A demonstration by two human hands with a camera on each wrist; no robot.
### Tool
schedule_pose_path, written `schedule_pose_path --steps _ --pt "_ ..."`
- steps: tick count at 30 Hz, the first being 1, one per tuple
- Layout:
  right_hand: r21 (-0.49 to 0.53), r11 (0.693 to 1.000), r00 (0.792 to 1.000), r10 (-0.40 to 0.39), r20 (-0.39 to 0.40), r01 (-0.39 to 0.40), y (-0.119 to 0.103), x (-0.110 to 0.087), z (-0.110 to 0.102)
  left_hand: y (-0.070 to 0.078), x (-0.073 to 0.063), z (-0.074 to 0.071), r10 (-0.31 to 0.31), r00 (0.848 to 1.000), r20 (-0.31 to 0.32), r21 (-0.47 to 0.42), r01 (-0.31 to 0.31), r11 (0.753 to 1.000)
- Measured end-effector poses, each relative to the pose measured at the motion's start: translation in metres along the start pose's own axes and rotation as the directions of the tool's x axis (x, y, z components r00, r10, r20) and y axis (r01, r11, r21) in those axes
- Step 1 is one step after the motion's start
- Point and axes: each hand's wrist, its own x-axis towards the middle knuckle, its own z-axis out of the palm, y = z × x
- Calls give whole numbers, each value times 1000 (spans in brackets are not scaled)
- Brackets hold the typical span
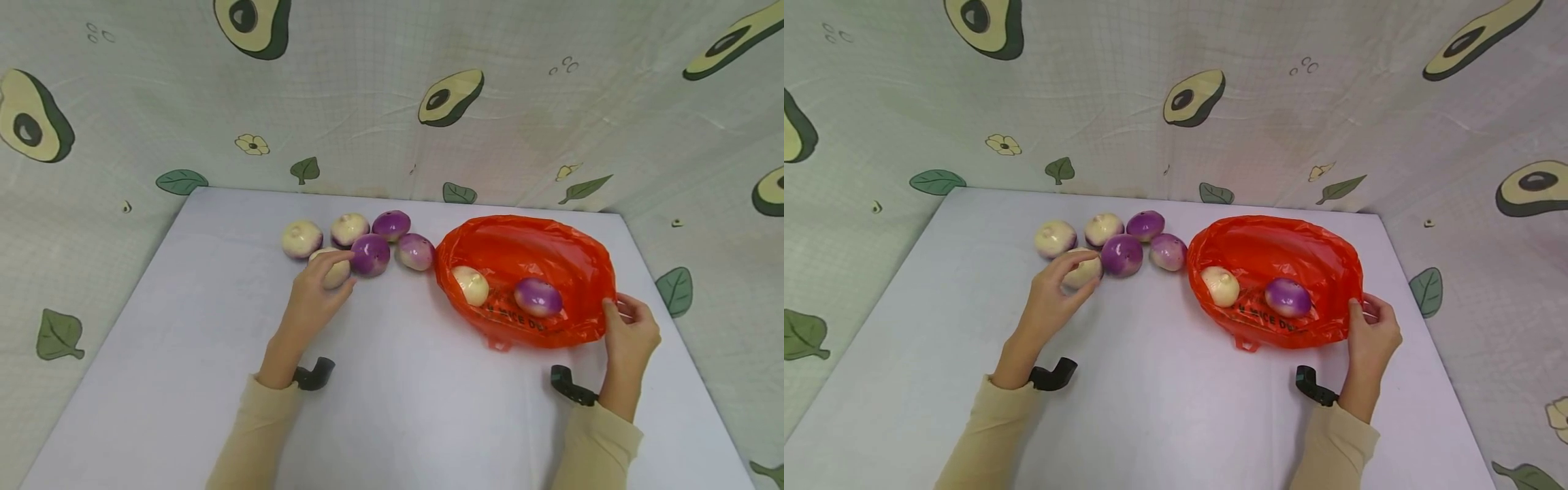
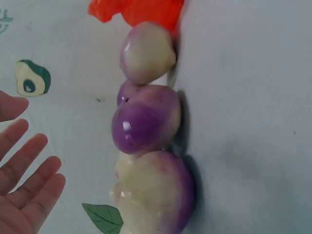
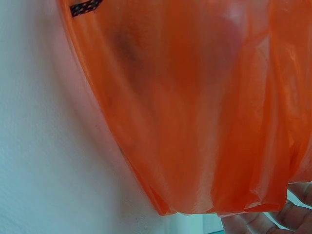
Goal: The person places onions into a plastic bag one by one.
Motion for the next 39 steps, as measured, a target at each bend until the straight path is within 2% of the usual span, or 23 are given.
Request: schedule_pose_path --steps 5,14,20,27,39 --pt "-14 1000 1000 -4 0 4 -1 0 0 -13 -1 -5 -10 1000 -19 26 10 1000" --pt "-12 1000 1000 9 13 -8 0 0 1 -34 -3 -11 -65 998 -25 46 66 997" --pt "-17 1000 1000 -9 -5 9 0 0 1 -42 -4 -12 -66 997 -34 61 68 996" --pt "-38 999 1000 -2 7 2 0 1 2 -50 -5 -13 -94 995 -40 76 96 992" --pt "-72 997 1000 -7 12 8 0 1 2 -60 -7 -15 -170 985 11 71 169 983"
